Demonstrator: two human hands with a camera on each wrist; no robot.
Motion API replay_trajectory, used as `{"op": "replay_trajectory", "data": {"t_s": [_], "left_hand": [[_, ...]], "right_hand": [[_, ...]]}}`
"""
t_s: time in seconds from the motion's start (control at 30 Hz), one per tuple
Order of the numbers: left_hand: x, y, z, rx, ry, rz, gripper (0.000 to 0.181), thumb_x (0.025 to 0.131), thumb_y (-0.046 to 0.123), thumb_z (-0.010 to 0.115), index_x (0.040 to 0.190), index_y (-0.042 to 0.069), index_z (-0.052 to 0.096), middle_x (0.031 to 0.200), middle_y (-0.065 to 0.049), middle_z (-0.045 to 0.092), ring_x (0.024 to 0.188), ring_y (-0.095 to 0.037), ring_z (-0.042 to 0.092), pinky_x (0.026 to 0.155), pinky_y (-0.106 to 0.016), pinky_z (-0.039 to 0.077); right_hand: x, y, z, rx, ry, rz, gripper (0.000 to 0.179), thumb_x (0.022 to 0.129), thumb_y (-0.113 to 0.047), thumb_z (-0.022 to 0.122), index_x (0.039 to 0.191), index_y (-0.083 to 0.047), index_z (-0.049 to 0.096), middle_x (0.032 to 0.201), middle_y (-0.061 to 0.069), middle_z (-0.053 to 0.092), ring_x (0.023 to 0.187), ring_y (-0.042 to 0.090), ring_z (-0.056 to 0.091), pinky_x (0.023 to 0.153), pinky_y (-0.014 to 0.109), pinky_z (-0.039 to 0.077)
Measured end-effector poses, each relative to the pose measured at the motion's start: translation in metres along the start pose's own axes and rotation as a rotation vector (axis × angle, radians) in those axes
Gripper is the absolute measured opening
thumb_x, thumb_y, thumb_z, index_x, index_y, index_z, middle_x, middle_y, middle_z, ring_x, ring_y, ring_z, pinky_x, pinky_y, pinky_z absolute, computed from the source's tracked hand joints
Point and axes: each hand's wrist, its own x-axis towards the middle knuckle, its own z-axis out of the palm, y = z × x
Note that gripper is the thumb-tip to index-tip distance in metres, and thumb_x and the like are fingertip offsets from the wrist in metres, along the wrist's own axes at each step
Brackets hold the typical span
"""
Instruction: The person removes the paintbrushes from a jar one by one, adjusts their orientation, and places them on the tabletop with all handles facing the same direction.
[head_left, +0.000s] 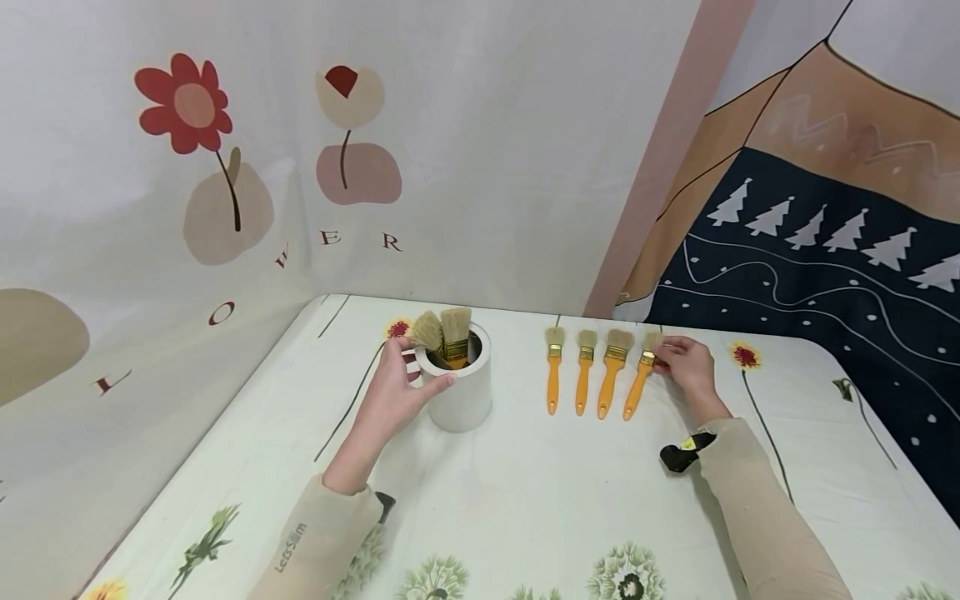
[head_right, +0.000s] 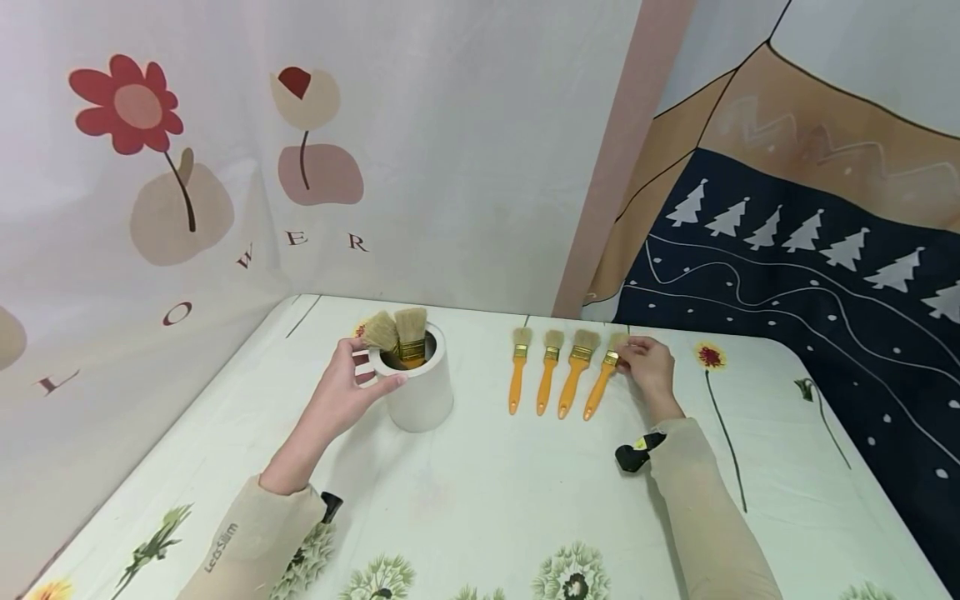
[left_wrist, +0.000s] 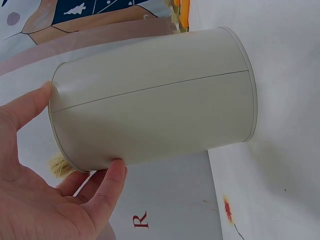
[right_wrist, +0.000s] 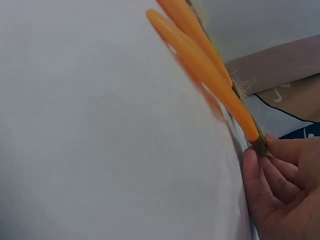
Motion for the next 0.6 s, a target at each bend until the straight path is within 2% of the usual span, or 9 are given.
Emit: {"op": "replay_trajectory", "data": {"t_s": [0.2, 0.43, 0.6], "left_hand": [[0.0003, 0.0005, 0.0006, 0.002, 0.005, -0.001, 0.077, 0.088, 0.024, 0.076, 0.141, -0.003, 0.028, 0.148, -0.022, 0.037, 0.137, -0.037, 0.046, 0.114, -0.047, 0.046], [0.0008, 0.0004, 0.0006, 0.0, 0.003, 0.0, 0.077, 0.088, 0.024, 0.076, 0.142, -0.003, 0.028, 0.149, -0.02, 0.036, 0.138, -0.037, 0.046, 0.114, -0.046, 0.046], [0.0012, 0.0009, 0.0008, 0.003, 0.002, 0.003, 0.077, 0.089, 0.024, 0.076, 0.142, -0.002, 0.028, 0.149, -0.02, 0.036, 0.138, -0.036, 0.046, 0.114, -0.046, 0.046]], "right_hand": [[-0.0002, 0.0014, 0.0016, -0.058, 0.01, -0.034, 0.042, 0.1, -0.015, 0.059, 0.137, 0.003, 0.053, 0.127, 0.024, 0.061, 0.062, -0.007, 0.056, 0.062, 0.01, 0.058], [-0.001, 0.0, 0.0028, -0.184, 0.031, -0.082, 0.04, 0.099, -0.013, 0.061, 0.134, 0.003, 0.056, 0.123, 0.025, 0.063, 0.062, -0.002, 0.057, 0.056, 0.009, 0.054], [0.0003, -0.0009, 0.0023, -0.207, 0.038, -0.089, 0.039, 0.097, -0.012, 0.063, 0.133, 0.003, 0.057, 0.12, 0.024, 0.063, 0.062, 0.0, 0.059, 0.055, 0.009, 0.054]]}}
